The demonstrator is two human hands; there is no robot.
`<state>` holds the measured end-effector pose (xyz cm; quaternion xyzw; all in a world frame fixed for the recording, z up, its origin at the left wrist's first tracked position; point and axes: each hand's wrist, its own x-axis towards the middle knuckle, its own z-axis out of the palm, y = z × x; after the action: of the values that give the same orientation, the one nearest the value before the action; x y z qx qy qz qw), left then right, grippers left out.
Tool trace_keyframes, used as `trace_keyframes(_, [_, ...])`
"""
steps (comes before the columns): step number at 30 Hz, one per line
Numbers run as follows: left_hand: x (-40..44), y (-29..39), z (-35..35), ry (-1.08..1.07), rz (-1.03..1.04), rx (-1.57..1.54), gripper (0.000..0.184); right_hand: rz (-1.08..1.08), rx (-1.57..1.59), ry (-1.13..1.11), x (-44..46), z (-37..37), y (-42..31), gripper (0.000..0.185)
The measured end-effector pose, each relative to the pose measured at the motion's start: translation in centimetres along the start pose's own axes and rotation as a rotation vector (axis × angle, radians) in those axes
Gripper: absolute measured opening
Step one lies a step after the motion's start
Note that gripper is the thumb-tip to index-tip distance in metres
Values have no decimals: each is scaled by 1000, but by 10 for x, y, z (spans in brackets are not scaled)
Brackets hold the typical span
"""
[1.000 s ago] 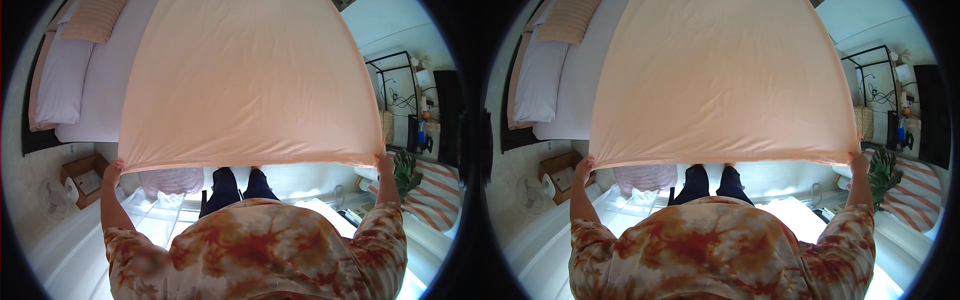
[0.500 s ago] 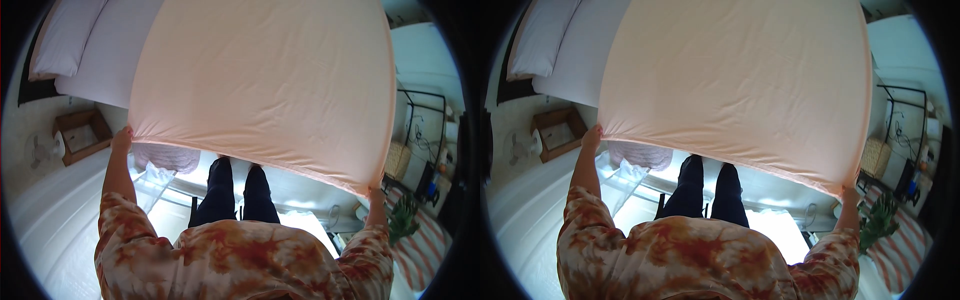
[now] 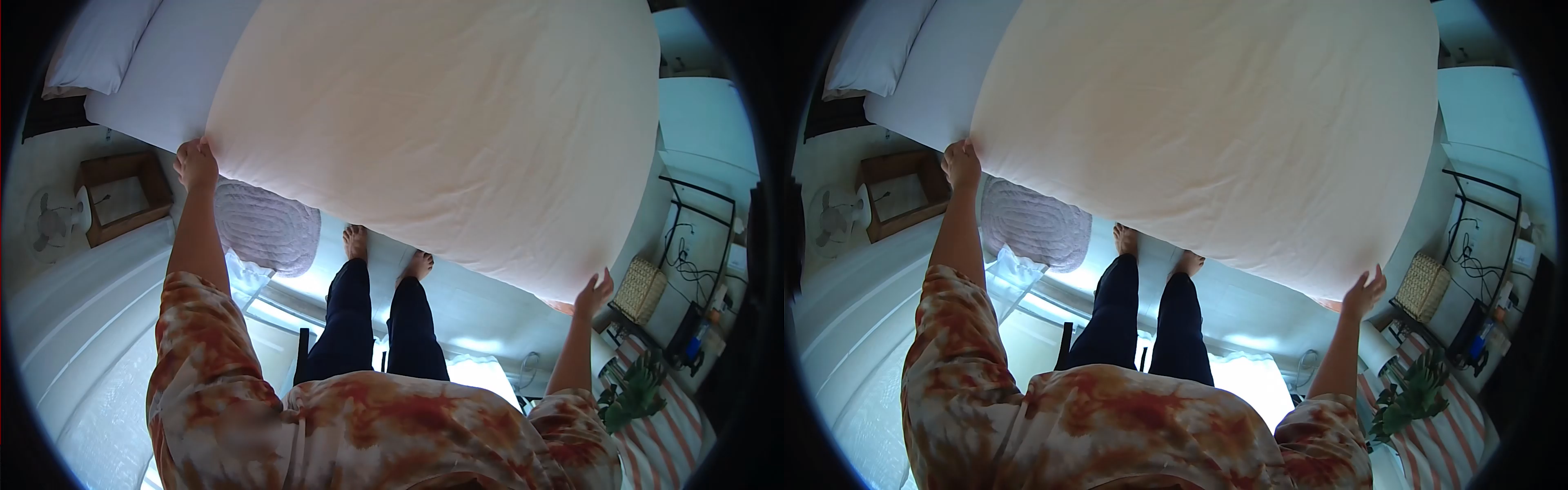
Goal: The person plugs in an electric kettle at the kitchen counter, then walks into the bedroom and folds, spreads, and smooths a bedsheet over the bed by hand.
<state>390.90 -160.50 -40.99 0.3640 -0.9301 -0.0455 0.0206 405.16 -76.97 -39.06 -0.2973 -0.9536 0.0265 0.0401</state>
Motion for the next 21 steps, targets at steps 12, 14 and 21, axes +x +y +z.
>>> trace_keyframes(12, [19,-23,-33,52,128,-671,30,-31,144,99,-13,51,-83,52])
trace_keyframes(14, [20,-23,-27,117,255,-360,28,8,78,100,-15,53,-87,53])
trace_keyframes(21, [8,-9,41,202,99,-287,30,8,37,90,-15,57,-86,54])
